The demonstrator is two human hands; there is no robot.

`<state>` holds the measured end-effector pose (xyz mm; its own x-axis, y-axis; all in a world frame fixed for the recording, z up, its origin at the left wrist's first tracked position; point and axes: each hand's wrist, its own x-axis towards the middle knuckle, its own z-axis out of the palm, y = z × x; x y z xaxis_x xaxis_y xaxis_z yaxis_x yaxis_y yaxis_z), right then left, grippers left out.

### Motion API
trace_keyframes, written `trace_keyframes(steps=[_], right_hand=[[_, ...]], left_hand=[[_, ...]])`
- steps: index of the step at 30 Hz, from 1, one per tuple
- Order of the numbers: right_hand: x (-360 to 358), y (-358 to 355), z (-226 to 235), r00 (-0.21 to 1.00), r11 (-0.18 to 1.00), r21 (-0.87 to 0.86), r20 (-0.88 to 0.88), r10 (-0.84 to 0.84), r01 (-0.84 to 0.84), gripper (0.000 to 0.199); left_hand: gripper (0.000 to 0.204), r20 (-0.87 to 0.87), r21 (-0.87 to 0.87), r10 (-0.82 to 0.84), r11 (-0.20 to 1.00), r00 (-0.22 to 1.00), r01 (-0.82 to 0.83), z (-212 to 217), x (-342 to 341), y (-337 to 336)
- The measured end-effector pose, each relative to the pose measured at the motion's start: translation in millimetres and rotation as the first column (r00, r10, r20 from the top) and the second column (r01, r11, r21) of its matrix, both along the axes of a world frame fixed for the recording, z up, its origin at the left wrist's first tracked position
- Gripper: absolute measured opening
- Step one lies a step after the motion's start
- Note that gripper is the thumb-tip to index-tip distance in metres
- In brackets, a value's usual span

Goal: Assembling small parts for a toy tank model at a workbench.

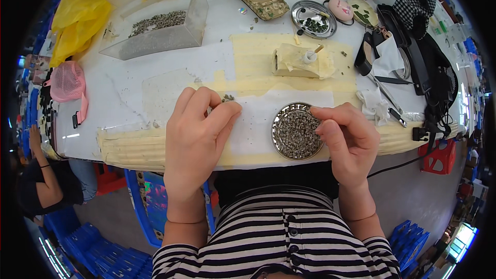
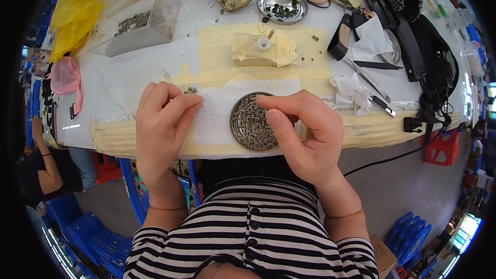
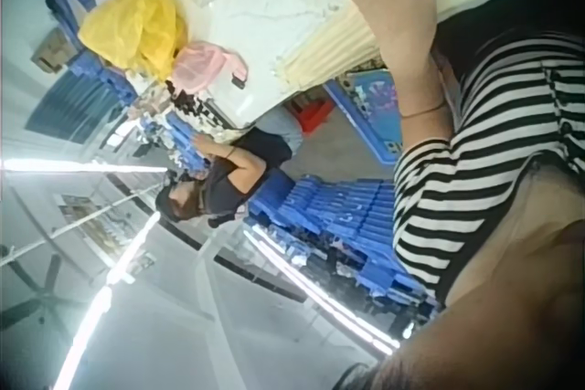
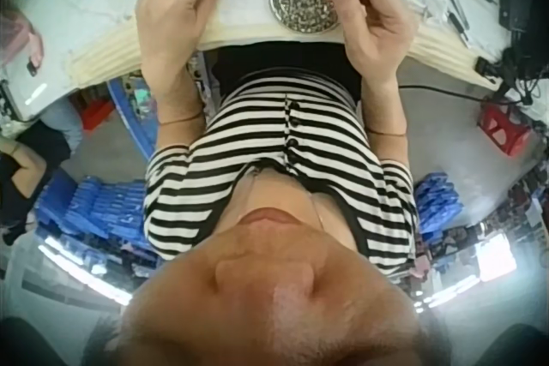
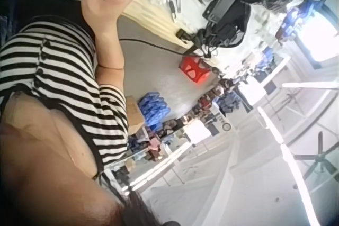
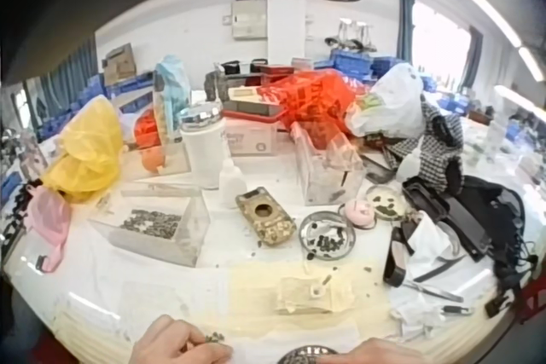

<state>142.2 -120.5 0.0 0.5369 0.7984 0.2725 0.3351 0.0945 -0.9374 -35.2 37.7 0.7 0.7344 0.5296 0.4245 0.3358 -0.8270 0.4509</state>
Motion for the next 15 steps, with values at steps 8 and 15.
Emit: trace_keyframes(steps=[8, 15], right_hand=[[-8, 10, 8, 0.987, 0.994, -0.017, 0.123, 0.106, -0.104, 0.013], [-13, 25, 13, 0.936, 0.972, -0.061, -0.288, 0.202, -0.228, 0.013]], left_hand=[[0.021, 0.191, -0.031, -0.087, 0.995, 0.978, 0.094, 2, 8, -5], [0.022, 0.403, -0.049, -0.14, 0.984, 0.904, 0.174, 9, 22, -20]])
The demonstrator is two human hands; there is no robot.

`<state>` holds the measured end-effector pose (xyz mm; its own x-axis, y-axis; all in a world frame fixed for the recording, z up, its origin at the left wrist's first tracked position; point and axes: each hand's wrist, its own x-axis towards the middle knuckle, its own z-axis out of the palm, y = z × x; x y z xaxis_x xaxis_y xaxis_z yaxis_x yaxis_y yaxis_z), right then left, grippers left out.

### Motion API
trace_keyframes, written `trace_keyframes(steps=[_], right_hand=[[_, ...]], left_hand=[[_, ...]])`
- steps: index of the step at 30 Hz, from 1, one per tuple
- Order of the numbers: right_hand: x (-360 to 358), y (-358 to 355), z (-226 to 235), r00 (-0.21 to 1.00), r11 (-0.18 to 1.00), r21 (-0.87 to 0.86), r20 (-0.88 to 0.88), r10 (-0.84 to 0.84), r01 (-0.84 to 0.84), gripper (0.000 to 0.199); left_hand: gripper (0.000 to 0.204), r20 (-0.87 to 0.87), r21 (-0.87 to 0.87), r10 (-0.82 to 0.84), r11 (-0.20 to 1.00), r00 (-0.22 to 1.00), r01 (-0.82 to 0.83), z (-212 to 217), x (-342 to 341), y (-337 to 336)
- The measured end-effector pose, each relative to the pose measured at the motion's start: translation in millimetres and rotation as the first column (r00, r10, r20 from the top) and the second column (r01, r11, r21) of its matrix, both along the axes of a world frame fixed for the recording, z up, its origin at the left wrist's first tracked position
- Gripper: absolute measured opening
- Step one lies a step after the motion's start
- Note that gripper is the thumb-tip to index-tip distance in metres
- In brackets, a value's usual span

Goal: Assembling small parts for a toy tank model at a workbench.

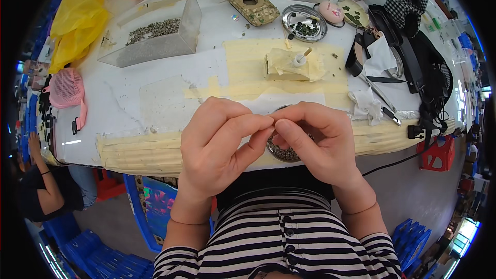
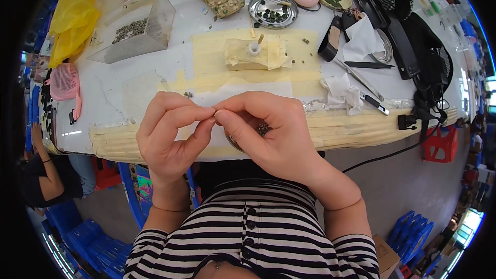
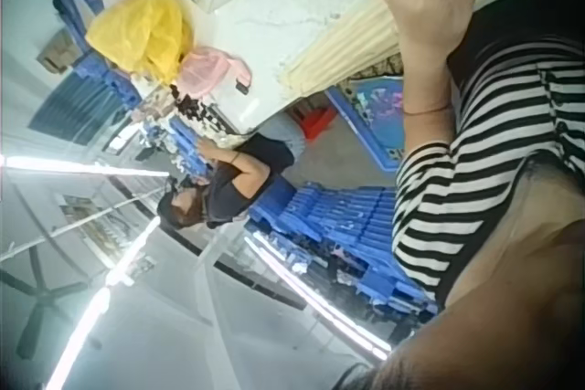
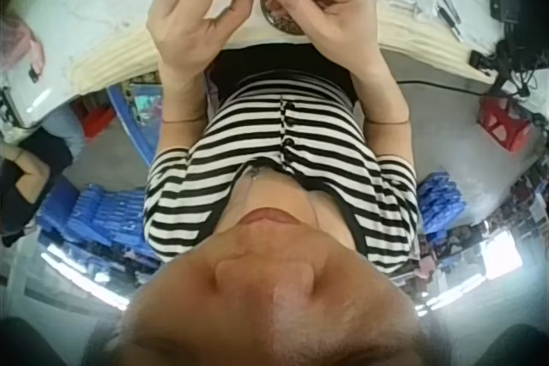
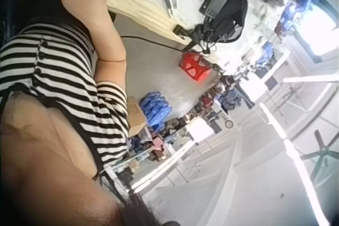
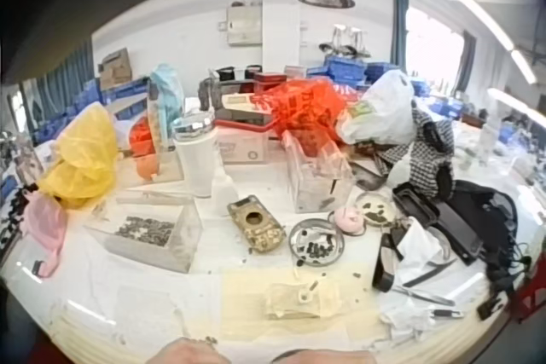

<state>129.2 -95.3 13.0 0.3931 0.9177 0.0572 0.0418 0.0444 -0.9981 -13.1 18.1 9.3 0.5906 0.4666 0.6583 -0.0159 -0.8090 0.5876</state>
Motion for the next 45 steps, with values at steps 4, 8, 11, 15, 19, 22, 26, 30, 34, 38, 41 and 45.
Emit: trace_keyframes(steps=[4, 8, 11, 15, 19, 22, 26, 30, 34, 38, 41, 45], right_hand=[[6, 9, 3, 0.99, 0.994, -0.081, -0.121, 0.068, -0.078, 0.016], [12, 21, 14, 0.964, 0.973, -0.144, -0.221, 0.147, -0.181, 0.016], [20, 25, 20, 0.934, 0.94, -0.19, -0.279, 0.225, -0.283, 0.016], [20, 23, 17, 0.955, 0.948, -0.187, -0.199, 0.22, -0.257, 0.016], [18, 17, 14, 0.987, 0.988, -0.107, -0.135, 0.092, -0.107, 0.014], [17, 13, 15, 0.981, 0.995, -0.082, -0.187, 0.049, -0.065, 0.012], [11, 9, 10, 0.987, 1.0, 0.005, -0.162, -0.007, 0.008, 0.01], [6, 9, 5, 0.898, 0.966, 0.244, 0.4, -0.183, 0.088, 0.014], [3, 11, -5, 0.586, 0.882, 0.47, 0.712, -0.386, 0.011, 0.034], [4, 10, -9, 0.453, 0.863, 0.5, 0.787, -0.419, -0.071, 0.045], [1, 13, -12, 0.41, 0.859, 0.505, 0.802, -0.434, -0.078, 0.047], [-2, 15, -13, 0.443, 0.86, 0.505, 0.79, -0.425, -0.075, 0.048]], left_hand=[[0.022, 0.009, -0.025, 0.024, 0.999, 1.0, -0.024, -6, 1, 3], [0.021, 0.013, 0.015, 0.034, 0.999, 0.999, -0.034, -6, -5, 6], [0.022, 0.03, 0.002, 0.016, 1.0, 0.999, -0.016, -2, -8, 5], [0.021, 0.03, -0.043, 0.037, 0.998, 0.999, -0.035, -3, -8, 5], [0.018, -0.17, -0.075, 0.142, 0.985, 0.975, -0.157, -2, -17, 9], [0.017, -0.267, -0.033, 0.161, 0.984, 0.95, -0.176, -10, -20, 16], [0.018, -0.125, -0.182, 0.15, 0.968, 0.981, -0.171, -9, -15, 7], [0.017, 0.089, -0.513, -0.018, 0.856, 0.996, 0.062, -7, -10, -9], [0.016, 0.315, -0.824, -0.086, 0.469, 0.945, 0.318, -8, -5, -18], [0.017, 0.439, -0.844, -0.123, 0.284, 0.89, 0.455, -18, -5, -15], [0.018, 0.467, -0.851, -0.063, 0.239, 0.882, 0.467, -20, -3, -18], [0.017, 0.463, -0.86, -0.015, 0.234, 0.886, 0.453, -21, -2, -18]])
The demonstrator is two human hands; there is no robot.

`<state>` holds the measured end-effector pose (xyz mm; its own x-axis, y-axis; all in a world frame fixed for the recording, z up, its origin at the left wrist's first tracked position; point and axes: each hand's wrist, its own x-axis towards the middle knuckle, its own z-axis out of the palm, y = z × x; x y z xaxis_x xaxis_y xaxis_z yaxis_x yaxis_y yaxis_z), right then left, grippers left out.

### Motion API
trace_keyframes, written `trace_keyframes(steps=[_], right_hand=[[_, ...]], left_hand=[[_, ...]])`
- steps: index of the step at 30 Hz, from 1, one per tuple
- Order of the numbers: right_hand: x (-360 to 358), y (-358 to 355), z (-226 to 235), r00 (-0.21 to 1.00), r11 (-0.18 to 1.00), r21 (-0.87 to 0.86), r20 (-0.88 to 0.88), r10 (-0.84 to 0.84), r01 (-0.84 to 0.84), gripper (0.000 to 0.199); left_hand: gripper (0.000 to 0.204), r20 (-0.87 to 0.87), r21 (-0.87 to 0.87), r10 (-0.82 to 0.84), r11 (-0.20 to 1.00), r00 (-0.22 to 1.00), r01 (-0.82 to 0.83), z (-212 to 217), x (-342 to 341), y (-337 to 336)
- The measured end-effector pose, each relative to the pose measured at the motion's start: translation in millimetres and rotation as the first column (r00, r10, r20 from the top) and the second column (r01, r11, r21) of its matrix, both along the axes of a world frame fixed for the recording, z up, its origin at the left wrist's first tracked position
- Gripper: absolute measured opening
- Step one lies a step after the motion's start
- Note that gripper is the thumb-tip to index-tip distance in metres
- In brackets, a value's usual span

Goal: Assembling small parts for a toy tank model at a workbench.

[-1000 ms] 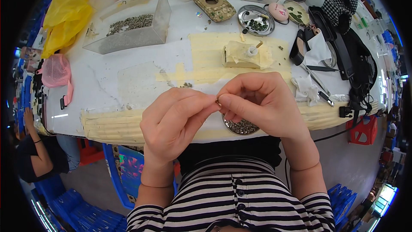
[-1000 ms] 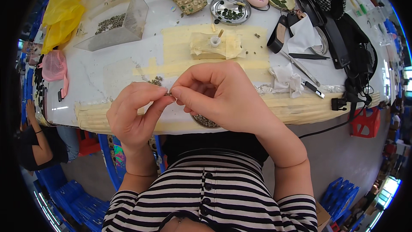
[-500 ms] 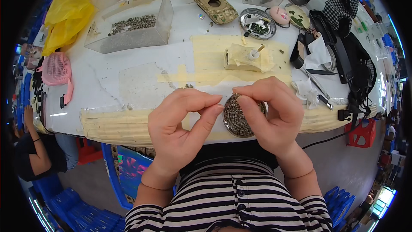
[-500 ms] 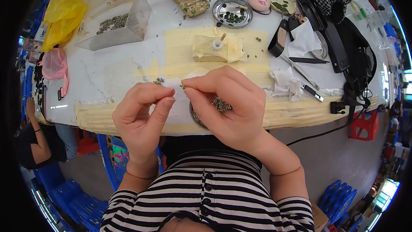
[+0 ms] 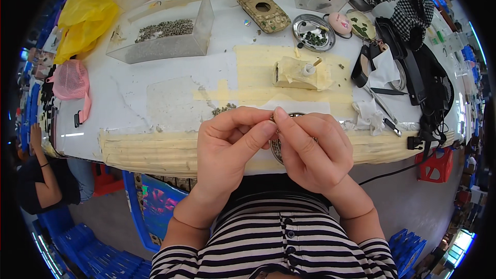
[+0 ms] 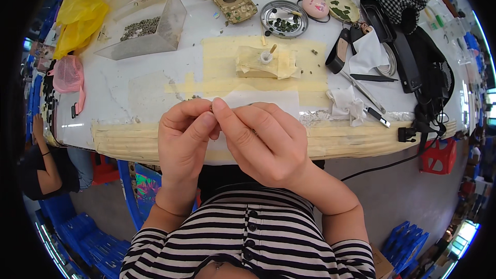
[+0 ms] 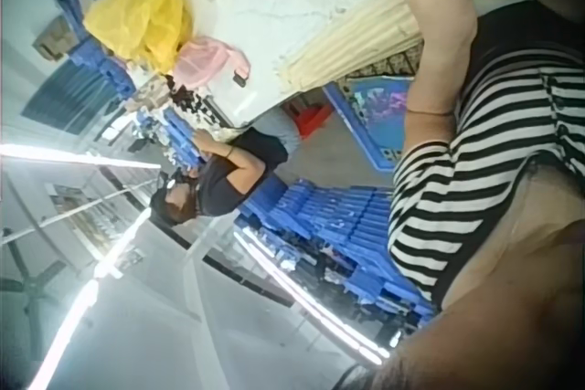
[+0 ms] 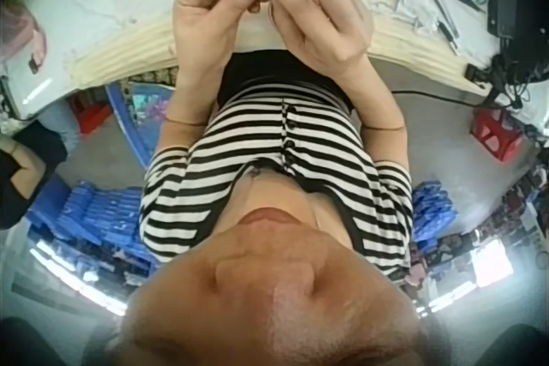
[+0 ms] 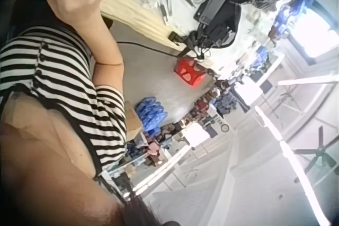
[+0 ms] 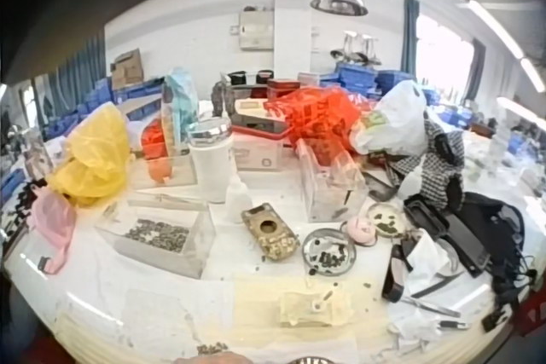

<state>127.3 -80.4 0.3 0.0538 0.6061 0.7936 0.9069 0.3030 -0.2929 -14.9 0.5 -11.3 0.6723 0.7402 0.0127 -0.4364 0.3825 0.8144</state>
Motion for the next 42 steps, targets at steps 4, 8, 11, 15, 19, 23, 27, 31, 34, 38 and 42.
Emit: trace_keyframes(steps=[4, 8, 11, 15, 19, 23, 27, 31, 34, 38, 42], right_hand=[[0, -3, 5, 0.984, 0.996, -0.082, -0.178, 0.03, -0.045, 0.041], [3, -6, 11, 0.942, 0.988, -0.135, -0.334, 0.021, -0.07, 0.031], [6, -6, 18, 0.899, 0.972, -0.197, -0.436, 0.029, -0.127, 0.027], [10, -4, 21, 0.886, 0.952, -0.236, -0.46, 0.065, -0.193, 0.024], [12, -4, 20, 0.883, 0.951, -0.235, -0.463, 0.071, -0.2, 0.022], [12, -5, 20, 0.87, 0.954, -0.223, -0.488, 0.07, -0.202, 0.019], [14, -7, 16, 0.824, 0.954, -0.215, -0.565, 0.051, -0.206, 0.016], [13, -8, 12, 0.747, 0.952, -0.173, -0.66, 0.078, -0.252, 0.014], [13, -8, 11, 0.751, 0.956, -0.169, -0.656, 0.073, -0.241, 0.014], [13, -9, 12, 0.779, 0.959, -0.17, -0.622, 0.073, -0.226, 0.016], [12, -9, 11, 0.829, 0.969, -0.157, -0.554, 0.075, -0.193, 0.019]], left_hand=[[0.015, -0.01, -0.067, -0.01, 0.998, 1.0, 0.009, 1, 1, 1], [0.014, -0.063, -0.059, -0.033, 0.998, 0.997, 0.029, 5, 0, 1], [0.013, -0.12, 0.023, -0.05, 0.998, 0.992, 0.053, 7, -1, 1], [0.012, -0.119, 0.087, -0.042, 0.995, 0.992, 0.053, 8, -1, 0], [0.012, -0.101, 0.104, -0.052, 0.993, 0.993, 0.063, 5, -1, 1], [0.012, -0.16, 0.156, -0.004, 0.987, 0.987, 0.03, 5, 0, -1], [0.017, -0.15, 0.433, 0.188, 0.895, 0.971, -0.106, 4, 5, -3], [0.021, -0.09, 0.761, 0.347, 0.629, 0.934, -0.16, -2, 7, 2], [0.021, -0.088, 0.792, 0.384, 0.586, 0.919, -0.17, 1, 9, -1], [0.019, -0.127, 0.653, 0.235, 0.751, 0.964, -0.097, 1, 6, 0], [0.016, -0.135, 0.293, 0.045, 0.956, 0.99, -0.003, 3, 3, -2]])
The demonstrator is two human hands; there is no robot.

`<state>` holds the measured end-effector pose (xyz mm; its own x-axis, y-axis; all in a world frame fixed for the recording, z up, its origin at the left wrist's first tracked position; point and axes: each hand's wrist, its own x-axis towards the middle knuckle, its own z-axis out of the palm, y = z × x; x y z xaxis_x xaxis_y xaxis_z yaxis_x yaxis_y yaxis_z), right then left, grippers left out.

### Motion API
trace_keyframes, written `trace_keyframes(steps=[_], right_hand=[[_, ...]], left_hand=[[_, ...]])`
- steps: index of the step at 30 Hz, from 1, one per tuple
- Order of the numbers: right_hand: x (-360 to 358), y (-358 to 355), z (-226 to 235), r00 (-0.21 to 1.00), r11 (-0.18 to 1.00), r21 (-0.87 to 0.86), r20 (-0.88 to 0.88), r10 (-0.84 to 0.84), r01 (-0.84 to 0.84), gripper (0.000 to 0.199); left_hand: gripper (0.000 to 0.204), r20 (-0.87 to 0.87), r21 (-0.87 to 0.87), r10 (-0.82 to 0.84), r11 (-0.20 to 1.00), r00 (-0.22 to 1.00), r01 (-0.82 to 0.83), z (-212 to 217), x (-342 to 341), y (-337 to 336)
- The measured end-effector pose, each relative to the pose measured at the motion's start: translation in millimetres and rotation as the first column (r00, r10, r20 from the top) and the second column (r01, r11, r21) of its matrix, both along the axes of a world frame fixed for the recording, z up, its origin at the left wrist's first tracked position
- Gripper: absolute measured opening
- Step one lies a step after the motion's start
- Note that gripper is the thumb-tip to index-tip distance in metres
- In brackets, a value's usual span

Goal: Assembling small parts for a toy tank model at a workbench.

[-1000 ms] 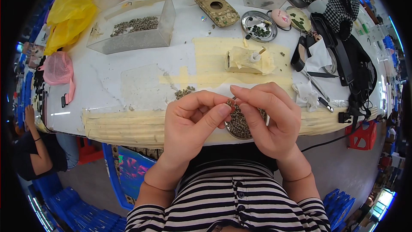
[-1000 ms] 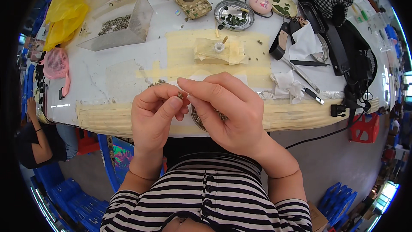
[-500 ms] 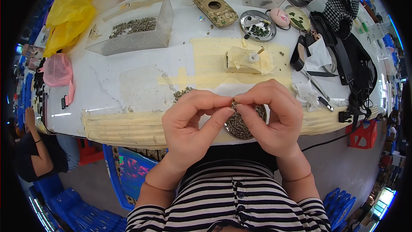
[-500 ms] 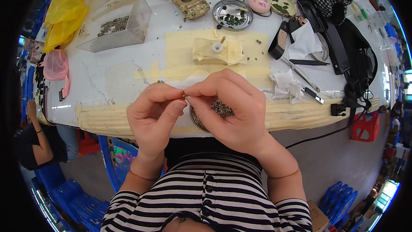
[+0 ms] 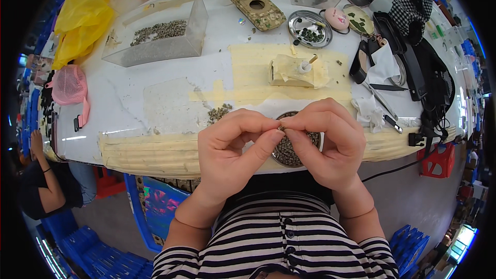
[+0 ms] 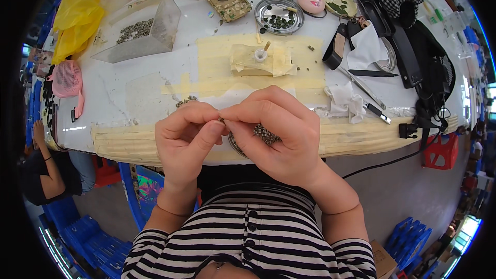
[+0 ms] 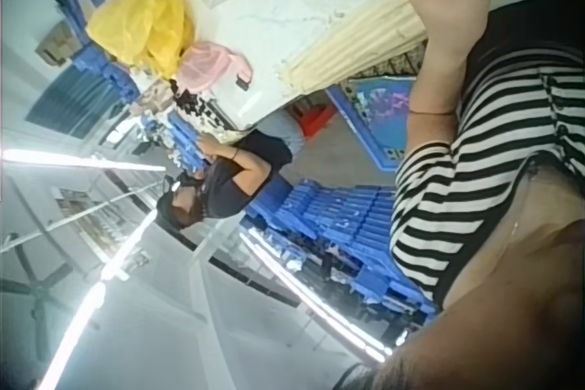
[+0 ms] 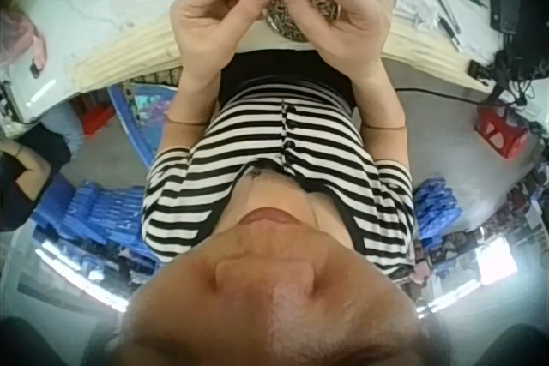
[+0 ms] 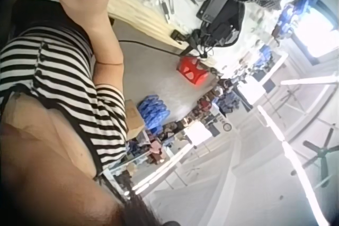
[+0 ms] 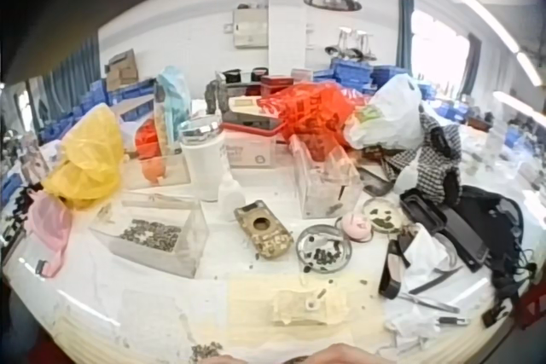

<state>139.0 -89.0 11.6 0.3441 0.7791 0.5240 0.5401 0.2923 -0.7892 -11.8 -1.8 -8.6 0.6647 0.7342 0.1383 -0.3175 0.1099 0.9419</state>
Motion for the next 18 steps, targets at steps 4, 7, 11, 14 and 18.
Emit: trace_keyframes(steps=[4, 7, 11, 14, 18], right_hand=[[-1.4, -3.1, 3.2, 0.999, 0.997, -0.071, -0.046, 0.02, -0.023, 0.02], [-1.1, -2.2, 2.1, 1.0, 0.998, -0.064, -0.026, 0.015, -0.017, 0.02], [-0.6, 0.1, -1.8, 0.999, 1.0, 0.01, 0.03, -0.026, 0.026, 0.021], [0.2, 0.7, -3.7, 0.998, 0.999, 0.031, 0.051, -0.031, 0.03, 0.022], [0.5, 0.9, -2.5, 0.999, 1.0, 0.011, 0.051, -0.01, 0.01, 0.022]], left_hand=[[0.015, 0.023, -0.061, -0.022, 0.998, 0.999, 0.024, -0.8, -1.1, 1.7], [0.014, 0.026, -0.05, -0.007, 0.999, 1.0, 0.009, -0.8, -0.6, 1.2], [0.012, 0.071, -0.151, -0.077, 0.985, 0.994, 0.087, 0.7, -1.9, 4.3], [0.013, 0.083, -0.205, -0.146, 0.965, 0.986, 0.16, -0.3, -3.7, 7.6], [0.014, 0.156, -0.226, -0.116, 0.963, 0.981, 0.15, -2.5, -1.8, 4.9]])
